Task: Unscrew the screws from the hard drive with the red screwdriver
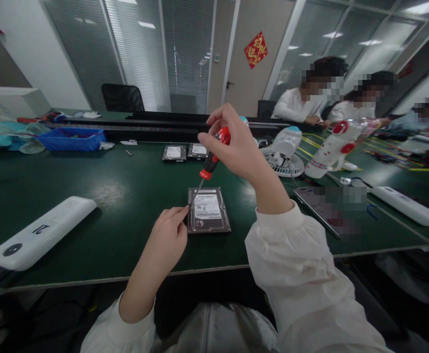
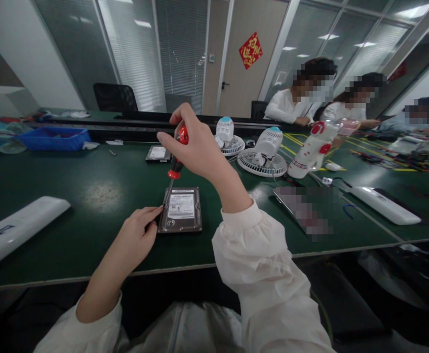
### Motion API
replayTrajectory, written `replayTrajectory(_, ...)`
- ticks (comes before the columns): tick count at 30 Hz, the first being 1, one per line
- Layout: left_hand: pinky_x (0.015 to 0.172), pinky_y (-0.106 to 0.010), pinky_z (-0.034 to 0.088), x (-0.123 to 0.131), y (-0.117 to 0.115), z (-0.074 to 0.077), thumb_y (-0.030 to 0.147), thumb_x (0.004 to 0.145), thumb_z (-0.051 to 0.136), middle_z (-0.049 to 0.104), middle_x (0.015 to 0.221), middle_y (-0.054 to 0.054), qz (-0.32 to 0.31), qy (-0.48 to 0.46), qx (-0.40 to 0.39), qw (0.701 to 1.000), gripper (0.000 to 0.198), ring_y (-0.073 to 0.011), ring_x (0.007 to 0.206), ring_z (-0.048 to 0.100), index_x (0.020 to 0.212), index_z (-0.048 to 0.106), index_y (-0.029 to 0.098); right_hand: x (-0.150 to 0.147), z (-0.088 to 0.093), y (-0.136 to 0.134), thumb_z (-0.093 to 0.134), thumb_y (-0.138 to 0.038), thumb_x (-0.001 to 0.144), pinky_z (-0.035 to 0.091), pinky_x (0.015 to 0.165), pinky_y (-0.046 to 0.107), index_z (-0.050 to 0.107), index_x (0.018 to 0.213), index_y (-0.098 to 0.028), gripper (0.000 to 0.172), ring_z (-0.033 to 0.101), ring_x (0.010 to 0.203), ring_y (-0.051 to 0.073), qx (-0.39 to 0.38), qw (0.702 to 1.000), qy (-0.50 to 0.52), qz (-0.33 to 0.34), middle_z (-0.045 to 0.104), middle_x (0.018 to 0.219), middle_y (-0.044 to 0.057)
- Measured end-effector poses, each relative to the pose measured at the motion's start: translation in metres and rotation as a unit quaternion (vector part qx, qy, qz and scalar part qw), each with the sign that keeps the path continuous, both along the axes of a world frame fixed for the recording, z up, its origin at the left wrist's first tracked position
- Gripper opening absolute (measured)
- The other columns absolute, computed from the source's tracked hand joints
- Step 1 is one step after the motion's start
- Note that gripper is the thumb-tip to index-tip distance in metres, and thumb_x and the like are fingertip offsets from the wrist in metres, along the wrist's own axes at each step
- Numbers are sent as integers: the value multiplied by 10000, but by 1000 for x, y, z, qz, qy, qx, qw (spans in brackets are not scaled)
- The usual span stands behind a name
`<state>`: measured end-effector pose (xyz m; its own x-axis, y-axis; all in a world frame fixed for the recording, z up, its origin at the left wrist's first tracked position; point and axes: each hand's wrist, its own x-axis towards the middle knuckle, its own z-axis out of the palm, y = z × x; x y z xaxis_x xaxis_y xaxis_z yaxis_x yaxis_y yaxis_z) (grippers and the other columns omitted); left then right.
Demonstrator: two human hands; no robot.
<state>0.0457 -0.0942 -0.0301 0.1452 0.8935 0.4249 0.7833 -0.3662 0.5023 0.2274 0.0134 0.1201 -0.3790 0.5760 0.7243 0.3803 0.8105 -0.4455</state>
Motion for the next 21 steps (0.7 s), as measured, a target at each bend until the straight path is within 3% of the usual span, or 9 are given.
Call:
replayTrajectory(8,1023,-405,564,0,0,2,33,938,437,726,1280,-130,0,4,-6,1000,455,-250,1148,664,1301,701,108,2,-2,4,656,-194,757,535,843,395,444,1025,-270,350,583,853,181,14,999,3,40,583,914,-3)
replayTrajectory(11,1025,-410,564,0,0,2,32,941,436,727,1283,-120,0,5,-9,1000,458,-248,1146,665,1304,701,121,1,0,1,645,-205,778,539,873,398,454,1014,-267,309,586,907,185,1,999,5,40,587,940,5)
replayTrajectory(15,1037,-409,559,1,1,2,35,946,436,720,1300,-129,1,9,-11,1000,456,-253,1165,660,1320,690,97,0,-2,0,630,-274,862,548,907,428,456,976,-268,208,585,843,179,-8,1000,16,18,589,865,-9)
replayTrajectory(21,1033,-427,564,1,1,1,31,936,431,730,1271,-129,0,8,-1,1000,459,-257,1143,667,1296,704,110,0,-1,0,655,-207,789,552,875,409,449,975,-269,284,592,880,188,-6,999,11,34,599,909,1)
